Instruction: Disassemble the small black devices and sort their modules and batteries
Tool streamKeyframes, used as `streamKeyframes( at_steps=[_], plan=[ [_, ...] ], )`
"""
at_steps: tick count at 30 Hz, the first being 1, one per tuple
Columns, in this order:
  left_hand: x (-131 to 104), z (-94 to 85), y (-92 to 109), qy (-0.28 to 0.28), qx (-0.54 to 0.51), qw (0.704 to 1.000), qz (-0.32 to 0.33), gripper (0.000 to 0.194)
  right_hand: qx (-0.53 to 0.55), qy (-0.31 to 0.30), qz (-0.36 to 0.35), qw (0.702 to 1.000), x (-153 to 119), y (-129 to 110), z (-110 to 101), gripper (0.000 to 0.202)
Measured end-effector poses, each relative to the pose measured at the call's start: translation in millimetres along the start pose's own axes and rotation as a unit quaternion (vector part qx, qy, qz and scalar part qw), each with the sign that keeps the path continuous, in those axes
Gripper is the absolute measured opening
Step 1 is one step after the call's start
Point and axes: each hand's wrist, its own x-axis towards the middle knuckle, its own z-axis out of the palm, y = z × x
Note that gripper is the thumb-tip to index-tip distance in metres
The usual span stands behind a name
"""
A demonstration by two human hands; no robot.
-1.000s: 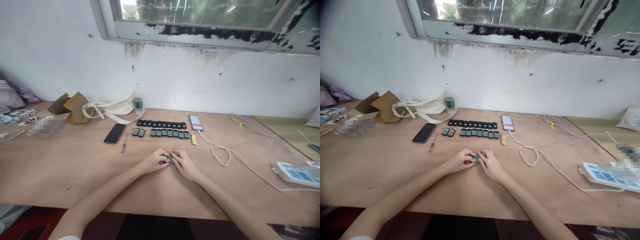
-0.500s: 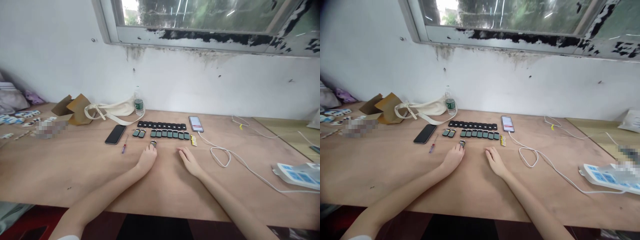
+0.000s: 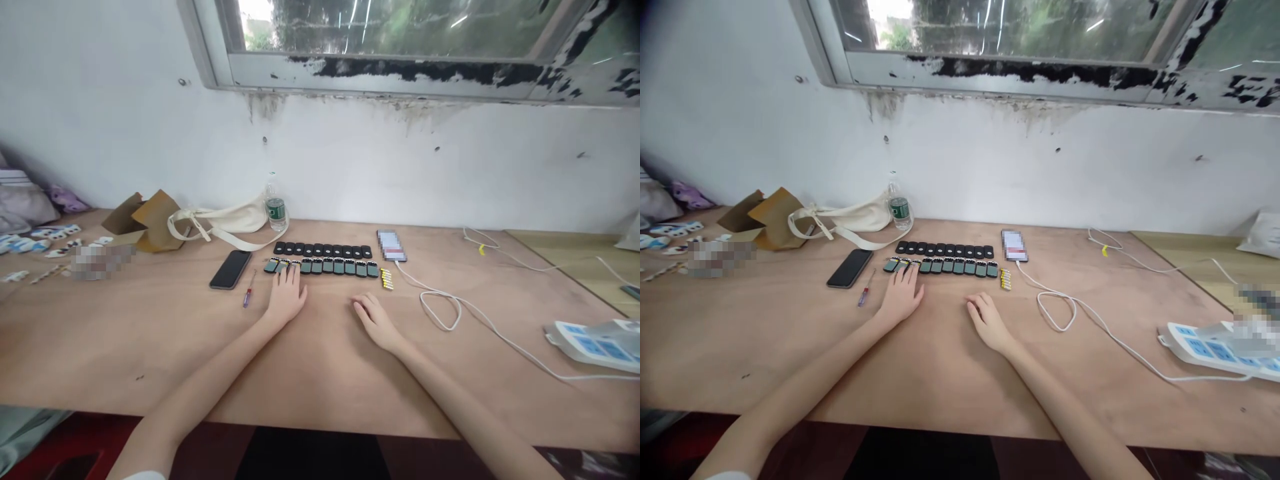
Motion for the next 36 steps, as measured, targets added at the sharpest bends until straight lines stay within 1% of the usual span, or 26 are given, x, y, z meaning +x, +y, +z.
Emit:
streamKeyframes(
  at_steps=[3,7,10,13,15,17,19,20,22,25,27,29,31,34,36],
  plan=[
    [5.7,4.0,-1.4,0.013,-0.028,0.999,0.045,0.056,-0.008,-0.003,-0.005,1.0,0.3,0.2,0.6,0.03],
    [11.9,6.1,-2.2,0.025,-0.047,0.992,0.111,0.051,-0.016,-0.002,-0.019,1.0,0.0,1.9,2.1,0.028],
    [11.3,3.1,-1.5,0.06,-0.045,0.986,0.152,0.042,-0.017,0.005,-0.027,0.999,-0.9,1.9,4.0,0.027],
    [3.6,-2.5,3.7,0.104,-0.037,0.974,0.198,0.031,-0.023,0.018,-0.028,0.999,0.3,5.7,4.0,0.026],
    [-5.0,-6.3,11.0,0.131,-0.044,0.965,0.225,0.028,-0.05,0.062,-0.031,0.996,3.8,15.1,0.2,0.025],
    [-14.8,-9.5,21.2,0.145,-0.075,0.954,0.25,0.025,-0.096,0.142,-0.024,0.985,8.9,30.4,-8.3,0.023],
    [-23.9,-11.5,32.2,0.135,-0.143,0.939,0.28,0.02,-0.139,0.215,0.015,0.966,13.7,48.3,-20.5,0.022],
    [-27.5,-11.9,37.2,0.122,-0.188,0.929,0.296,0.018,-0.158,0.238,0.038,0.957,15.6,56.7,-27.1,0.021],
    [-32.2,-11.8,44.7,0.086,-0.274,0.902,0.322,0.016,-0.187,0.259,0.085,0.944,17.6,69.8,-38.8,0.021],
    [-33.5,-10.9,48.2,0.049,-0.37,0.868,0.328,0.015,-0.207,0.247,0.136,0.937,17.7,78.3,-48.2,0.024],
    [-32.4,-10.9,46.8,0.03,-0.417,0.858,0.298,0.013,-0.211,0.231,0.148,0.938,17.1,78.8,-49.0,0.024],
    [-31.2,-11.2,44.5,0.006,-0.448,0.854,0.265,0.013,-0.217,0.213,0.147,0.941,16.6,78.6,-47.7,0.023],
    [-30.4,-11.3,42.5,-0.014,-0.459,0.853,0.247,0.014,-0.226,0.194,0.145,0.944,16.0,79.6,-46.3,0.022],
    [-29.9,-10.7,40.4,-0.027,-0.458,0.852,0.25,0.015,-0.243,0.176,0.13,0.945,14.5,83.1,-45.9,0.023],
    [-29.9,-10.6,39.7,-0.022,-0.454,0.852,0.26,0.017,-0.255,0.172,0.105,0.946,13.5,84.5,-46.4,0.025]
  ],
)
